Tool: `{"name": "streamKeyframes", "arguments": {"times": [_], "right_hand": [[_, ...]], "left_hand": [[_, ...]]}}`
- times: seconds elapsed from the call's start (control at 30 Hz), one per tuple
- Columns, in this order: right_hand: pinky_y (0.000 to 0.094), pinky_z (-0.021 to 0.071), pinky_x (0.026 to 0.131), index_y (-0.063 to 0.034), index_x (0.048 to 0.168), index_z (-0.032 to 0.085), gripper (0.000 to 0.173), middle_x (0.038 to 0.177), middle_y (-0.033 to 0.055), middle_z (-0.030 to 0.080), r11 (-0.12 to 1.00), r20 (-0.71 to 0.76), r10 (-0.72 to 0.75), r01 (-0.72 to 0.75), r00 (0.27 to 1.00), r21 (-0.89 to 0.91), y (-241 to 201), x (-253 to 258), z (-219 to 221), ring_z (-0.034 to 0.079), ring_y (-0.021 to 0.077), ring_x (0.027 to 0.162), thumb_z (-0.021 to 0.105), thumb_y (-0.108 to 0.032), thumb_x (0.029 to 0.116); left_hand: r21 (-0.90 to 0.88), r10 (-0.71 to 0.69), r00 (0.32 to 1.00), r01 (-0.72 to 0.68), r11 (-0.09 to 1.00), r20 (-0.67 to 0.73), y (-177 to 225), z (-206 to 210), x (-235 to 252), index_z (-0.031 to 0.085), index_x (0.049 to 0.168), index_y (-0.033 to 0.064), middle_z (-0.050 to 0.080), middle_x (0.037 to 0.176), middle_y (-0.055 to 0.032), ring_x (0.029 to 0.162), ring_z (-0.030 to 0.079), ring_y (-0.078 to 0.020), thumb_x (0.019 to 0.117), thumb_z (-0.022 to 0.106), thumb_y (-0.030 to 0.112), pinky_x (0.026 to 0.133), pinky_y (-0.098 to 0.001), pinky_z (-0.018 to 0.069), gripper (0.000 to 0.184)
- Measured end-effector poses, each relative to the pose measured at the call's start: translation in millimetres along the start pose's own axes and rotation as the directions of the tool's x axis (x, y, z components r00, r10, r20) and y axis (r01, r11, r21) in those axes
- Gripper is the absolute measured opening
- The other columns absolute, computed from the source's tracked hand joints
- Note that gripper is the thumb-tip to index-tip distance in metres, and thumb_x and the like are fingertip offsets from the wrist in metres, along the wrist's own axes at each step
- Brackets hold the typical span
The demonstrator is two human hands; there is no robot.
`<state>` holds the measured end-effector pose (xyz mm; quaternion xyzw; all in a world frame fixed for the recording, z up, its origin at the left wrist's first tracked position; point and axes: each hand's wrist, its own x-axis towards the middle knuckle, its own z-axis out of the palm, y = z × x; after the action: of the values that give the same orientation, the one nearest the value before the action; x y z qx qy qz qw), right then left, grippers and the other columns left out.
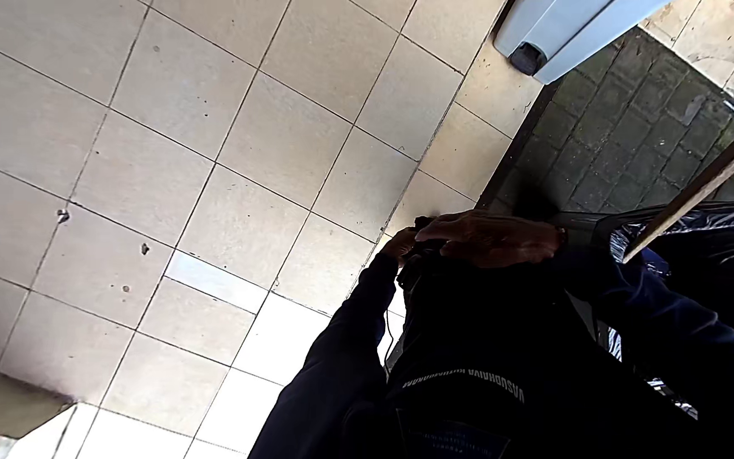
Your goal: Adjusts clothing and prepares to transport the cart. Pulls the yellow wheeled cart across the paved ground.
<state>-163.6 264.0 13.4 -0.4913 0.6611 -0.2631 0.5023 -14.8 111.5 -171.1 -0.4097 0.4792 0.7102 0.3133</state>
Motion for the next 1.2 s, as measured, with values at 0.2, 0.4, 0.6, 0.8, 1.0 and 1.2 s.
{"name": "streamKeyframes", "arguments": {"times": [0.2,0.4,0.6,0.8,1.0,1.2], "right_hand": [[0.0391,0.0472,0.105,-0.0102,0.14,0.064,0.043,0.136,0.0097,0.066,0.988,0.18,-0.131,0.113,0.975,0.108,-7,34,14,0.061,0.0207,0.125,0.046,0.0,0.1019],[0.0324,0.0525,0.095,-0.0074,0.133,0.067,0.033,0.12,0.0094,0.071,0.971,0.072,-0.125,0.108,0.99,0.212,6,17,10,0.066,0.0146,0.107,0.05,-0.006,0.1045],[0.026,0.0561,0.093,-0.0029,0.129,0.067,0.029,0.113,0.0068,0.073,0.926,-0.206,-0.003,0.081,0.979,0.369,39,-19,12,0.068,0.0081,0.1,0.056,-0.015,0.1057],[0.0264,0.0573,0.088,-0.0047,0.129,0.067,0.029,0.112,0.0045,0.073,0.845,-0.315,0.255,-0.052,0.914,0.533,65,-53,30,0.069,0.009,0.098,0.056,-0.017,0.1057],[0.0257,0.0577,0.082,-0.0029,0.125,0.069,0.03,0.106,0.0038,0.075,0.738,-0.351,0.467,-0.14,0.811,0.66,94,-73,64,0.07,0.008,0.092,0.056,-0.021,0.1054],[0.0273,0.059,0.078,0.0019,0.127,0.065,0.029,0.106,0.0079,0.073,0.563,-0.322,0.689,-0.201,0.649,0.801,116,-82,94,0.071,0.0108,0.091,0.054,-0.016,0.1062]], "left_hand": [[0.132,0.026,1.0,-0.025,0.991,-0.007,21,-3,-16,0.042,0.15,0.0102,0.069,0.107,-0.0093,0.083,0.065,-0.0084,0.0999,0.059,0.009,0.074,-0.0286,0.0552,0.053],[0.107,0.042,0.999,-0.042,0.993,0.005,10,-30,-14,0.038,0.153,0.0237,0.071,0.093,-0.0078,0.068,0.064,-0.0103,0.0959,0.067,0.009,0.059,-0.0263,0.0524,0.066],[0.03,-0.083,0.977,0.09,0.995,-0.195,20,-43,-17,0.048,0.145,0.0174,0.07,0.107,-0.0181,0.081,0.07,-0.0252,0.0902,0.07,0.002,0.067,-0.0392,0.0582,0.061],[0.163,-0.113,0.949,0.167,0.972,-0.296,45,-63,-26,0.048,0.145,0.0143,0.068,0.114,-0.0225,0.091,0.07,-0.0327,0.083,0.075,-0.001,0.072,-0.0478,0.0592,0.069],[0.177,-0.169,0.949,0.221,0.959,-0.266,22,-62,-17,0.051,0.14,0.0099,0.068,0.109,-0.021,0.087,0.069,-0.0299,0.0869,0.072,0.002,0.071,-0.0454,0.0584,0.057],[0.293,-0.182,0.976,0.211,0.933,-0.122,-7,-56,-4,0.062,0.124,0.001,0.068,0.105,-0.0131,0.089,0.066,-0.019,0.0909,0.069,0.005,0.08,-0.0385,0.0556,0.034]]}}
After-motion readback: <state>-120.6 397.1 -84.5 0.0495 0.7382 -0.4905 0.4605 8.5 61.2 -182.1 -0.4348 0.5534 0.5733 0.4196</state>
